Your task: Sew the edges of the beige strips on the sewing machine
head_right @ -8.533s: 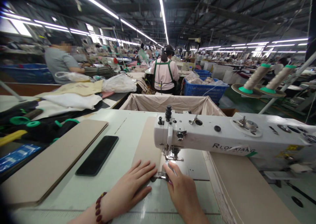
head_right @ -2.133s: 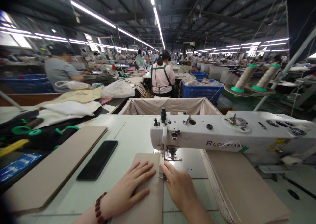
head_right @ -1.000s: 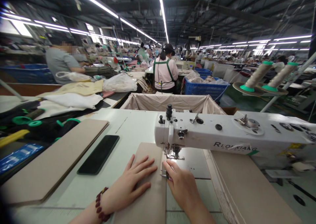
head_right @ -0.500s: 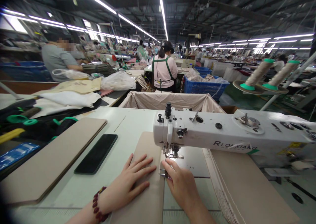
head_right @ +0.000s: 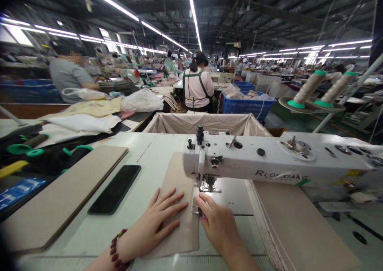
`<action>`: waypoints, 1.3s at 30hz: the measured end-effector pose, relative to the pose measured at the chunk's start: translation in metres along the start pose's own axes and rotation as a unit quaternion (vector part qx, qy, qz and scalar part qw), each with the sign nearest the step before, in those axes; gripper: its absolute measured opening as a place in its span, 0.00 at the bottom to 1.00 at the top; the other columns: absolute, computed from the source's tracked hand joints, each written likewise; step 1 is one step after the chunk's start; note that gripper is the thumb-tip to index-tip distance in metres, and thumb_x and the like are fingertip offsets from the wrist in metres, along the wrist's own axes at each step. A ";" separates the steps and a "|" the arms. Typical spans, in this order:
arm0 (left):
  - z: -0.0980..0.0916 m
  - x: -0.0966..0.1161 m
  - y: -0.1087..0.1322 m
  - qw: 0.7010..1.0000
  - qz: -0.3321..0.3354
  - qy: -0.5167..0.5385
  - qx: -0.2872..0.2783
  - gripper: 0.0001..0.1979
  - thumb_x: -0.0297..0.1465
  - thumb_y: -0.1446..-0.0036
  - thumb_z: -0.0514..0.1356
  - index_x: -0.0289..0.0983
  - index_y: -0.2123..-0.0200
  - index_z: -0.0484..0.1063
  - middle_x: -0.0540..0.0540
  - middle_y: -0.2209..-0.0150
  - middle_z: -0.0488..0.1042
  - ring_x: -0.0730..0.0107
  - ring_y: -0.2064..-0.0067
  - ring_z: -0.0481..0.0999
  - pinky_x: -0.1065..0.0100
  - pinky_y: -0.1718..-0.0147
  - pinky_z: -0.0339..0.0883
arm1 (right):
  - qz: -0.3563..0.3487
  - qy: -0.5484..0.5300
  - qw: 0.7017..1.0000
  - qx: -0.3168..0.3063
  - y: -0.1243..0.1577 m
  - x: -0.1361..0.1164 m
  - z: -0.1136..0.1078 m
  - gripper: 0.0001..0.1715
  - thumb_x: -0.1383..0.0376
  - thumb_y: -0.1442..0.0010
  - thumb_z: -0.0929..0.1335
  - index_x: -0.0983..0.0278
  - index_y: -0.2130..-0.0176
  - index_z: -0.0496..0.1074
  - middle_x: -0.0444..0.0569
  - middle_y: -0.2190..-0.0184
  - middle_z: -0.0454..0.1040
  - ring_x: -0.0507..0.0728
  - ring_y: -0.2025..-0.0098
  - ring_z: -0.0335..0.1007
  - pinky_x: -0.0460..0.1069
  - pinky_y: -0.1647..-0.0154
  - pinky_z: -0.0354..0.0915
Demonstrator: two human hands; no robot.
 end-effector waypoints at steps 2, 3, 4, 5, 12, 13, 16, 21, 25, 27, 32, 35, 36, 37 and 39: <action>0.002 -0.001 0.000 1.000 -0.007 0.002 -0.012 0.24 0.36 0.33 0.53 0.55 0.36 0.55 0.52 0.34 0.53 0.53 0.33 0.49 0.38 0.38 0.31 | 0.000 0.002 1.000 -0.001 0.000 0.000 0.000 0.40 0.78 0.44 0.61 0.50 0.38 0.57 0.38 0.37 0.59 0.57 0.46 0.66 0.53 0.45 0.64; 0.003 -0.001 -0.001 1.000 -0.010 0.003 -0.020 0.24 0.36 0.32 0.53 0.55 0.36 0.55 0.52 0.33 0.52 0.53 0.33 0.48 0.37 0.38 0.31 | 0.000 0.003 1.000 -0.001 0.000 0.001 0.000 0.40 0.78 0.44 0.61 0.50 0.38 0.57 0.38 0.37 0.59 0.57 0.46 0.66 0.53 0.46 0.64; 0.003 -0.002 -0.001 1.000 -0.013 0.005 -0.025 0.23 0.36 0.32 0.52 0.55 0.36 0.54 0.52 0.33 0.52 0.53 0.33 0.47 0.36 0.38 0.31 | 0.000 0.003 1.000 -0.001 0.000 0.001 0.000 0.40 0.78 0.44 0.62 0.50 0.38 0.57 0.38 0.37 0.59 0.57 0.46 0.66 0.53 0.46 0.64; 0.004 -0.002 -0.001 0.999 -0.013 0.007 -0.028 0.23 0.36 0.32 0.52 0.55 0.36 0.54 0.52 0.33 0.52 0.52 0.33 0.47 0.36 0.38 0.31 | 0.000 0.003 1.000 -0.001 0.000 0.001 0.000 0.39 0.78 0.44 0.62 0.50 0.38 0.57 0.38 0.37 0.59 0.57 0.47 0.66 0.53 0.46 0.64; 0.003 -0.002 0.000 1.000 0.001 0.016 -0.015 0.23 0.36 0.32 0.53 0.53 0.36 0.57 0.50 0.34 0.55 0.52 0.33 0.49 0.37 0.38 0.29 | 0.000 0.003 1.000 0.001 0.001 0.000 0.000 0.39 0.78 0.44 0.61 0.51 0.38 0.58 0.39 0.37 0.59 0.57 0.47 0.66 0.53 0.45 0.64; 0.004 -0.002 0.000 1.000 0.003 0.014 -0.017 0.23 0.36 0.32 0.52 0.53 0.36 0.57 0.50 0.34 0.55 0.52 0.33 0.49 0.37 0.38 0.29 | 0.001 0.003 1.000 0.000 0.001 -0.001 0.000 0.39 0.78 0.44 0.61 0.51 0.38 0.58 0.39 0.37 0.59 0.57 0.47 0.66 0.53 0.45 0.64; 0.004 0.000 0.000 1.000 0.002 0.003 -0.023 0.22 0.37 0.31 0.50 0.53 0.35 0.54 0.51 0.34 0.54 0.53 0.33 0.49 0.37 0.38 0.28 | 0.000 0.007 1.000 0.001 0.000 -0.002 -0.002 0.40 0.78 0.45 0.61 0.51 0.38 0.58 0.39 0.38 0.59 0.57 0.46 0.66 0.53 0.45 0.64; 0.002 0.006 0.001 0.999 0.023 -0.010 -0.025 0.25 0.38 0.31 0.50 0.49 0.33 0.50 0.51 0.35 0.56 0.57 0.34 0.52 0.43 0.35 0.31 | 0.000 0.011 1.000 -0.001 -0.001 -0.001 -0.002 0.40 0.78 0.45 0.61 0.51 0.38 0.58 0.39 0.37 0.59 0.57 0.47 0.66 0.53 0.46 0.64; 0.006 0.005 -0.002 0.999 0.027 -0.015 -0.021 0.25 0.38 0.30 0.50 0.47 0.33 0.49 0.51 0.35 0.56 0.60 0.34 0.54 0.48 0.34 0.39 | -0.002 0.008 1.000 0.001 -0.001 0.000 0.000 0.40 0.78 0.45 0.61 0.51 0.38 0.57 0.39 0.38 0.59 0.57 0.46 0.66 0.53 0.45 0.64; 0.009 0.001 -0.005 0.999 0.022 -0.017 -0.025 0.25 0.38 0.30 0.49 0.47 0.33 0.49 0.51 0.34 0.55 0.61 0.34 0.54 0.50 0.35 0.43 | -0.004 0.009 1.000 0.003 -0.001 0.000 0.001 0.40 0.79 0.45 0.61 0.52 0.38 0.58 0.40 0.38 0.60 0.57 0.46 0.66 0.53 0.45 0.64; 0.010 -0.008 -0.015 1.000 0.009 -0.012 -0.021 0.25 0.39 0.31 0.50 0.44 0.33 0.51 0.50 0.34 0.54 0.60 0.34 0.54 0.53 0.36 0.49 | -0.009 0.014 1.000 0.011 0.000 0.001 0.000 0.38 0.78 0.45 0.61 0.53 0.39 0.60 0.41 0.38 0.61 0.56 0.47 0.67 0.53 0.45 0.65; 0.007 -0.012 -0.022 1.000 0.008 -0.005 -0.005 0.25 0.39 0.31 0.51 0.43 0.34 0.53 0.48 0.35 0.55 0.59 0.35 0.55 0.54 0.36 0.50 | -0.012 0.014 1.000 0.015 0.000 0.001 -0.001 0.37 0.78 0.45 0.61 0.53 0.40 0.61 0.42 0.39 0.62 0.57 0.46 0.67 0.53 0.46 0.65; 0.006 -0.013 -0.023 1.000 0.007 -0.003 0.001 0.25 0.39 0.31 0.51 0.43 0.34 0.53 0.47 0.35 0.56 0.59 0.35 0.55 0.55 0.36 0.50 | -0.013 0.015 1.000 0.017 0.000 0.001 -0.001 0.37 0.78 0.45 0.61 0.53 0.40 0.61 0.42 0.39 0.62 0.57 0.46 0.67 0.53 0.46 0.65; 0.006 -0.015 -0.025 1.000 0.006 -0.002 0.007 0.25 0.39 0.31 0.51 0.43 0.34 0.52 0.47 0.35 0.56 0.59 0.35 0.55 0.55 0.36 0.50 | -0.014 0.015 1.000 0.019 0.000 0.001 -0.001 0.37 0.78 0.45 0.61 0.53 0.40 0.61 0.43 0.39 0.62 0.57 0.46 0.67 0.53 0.46 0.65; 0.006 -0.017 -0.027 1.000 0.006 -0.001 0.016 0.25 0.39 0.31 0.50 0.43 0.33 0.51 0.46 0.35 0.55 0.60 0.34 0.55 0.55 0.36 0.49 | -0.015 0.014 1.000 0.019 -0.001 0.001 0.000 0.37 0.78 0.45 0.61 0.53 0.40 0.61 0.43 0.39 0.62 0.56 0.46 0.67 0.53 0.46 0.66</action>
Point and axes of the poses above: each hand's wrist, its own y-axis away from the middle knuckle, its own z-axis out of the palm, x = y × z, the point moved 6 cm from there along -y, towards the middle knuckle
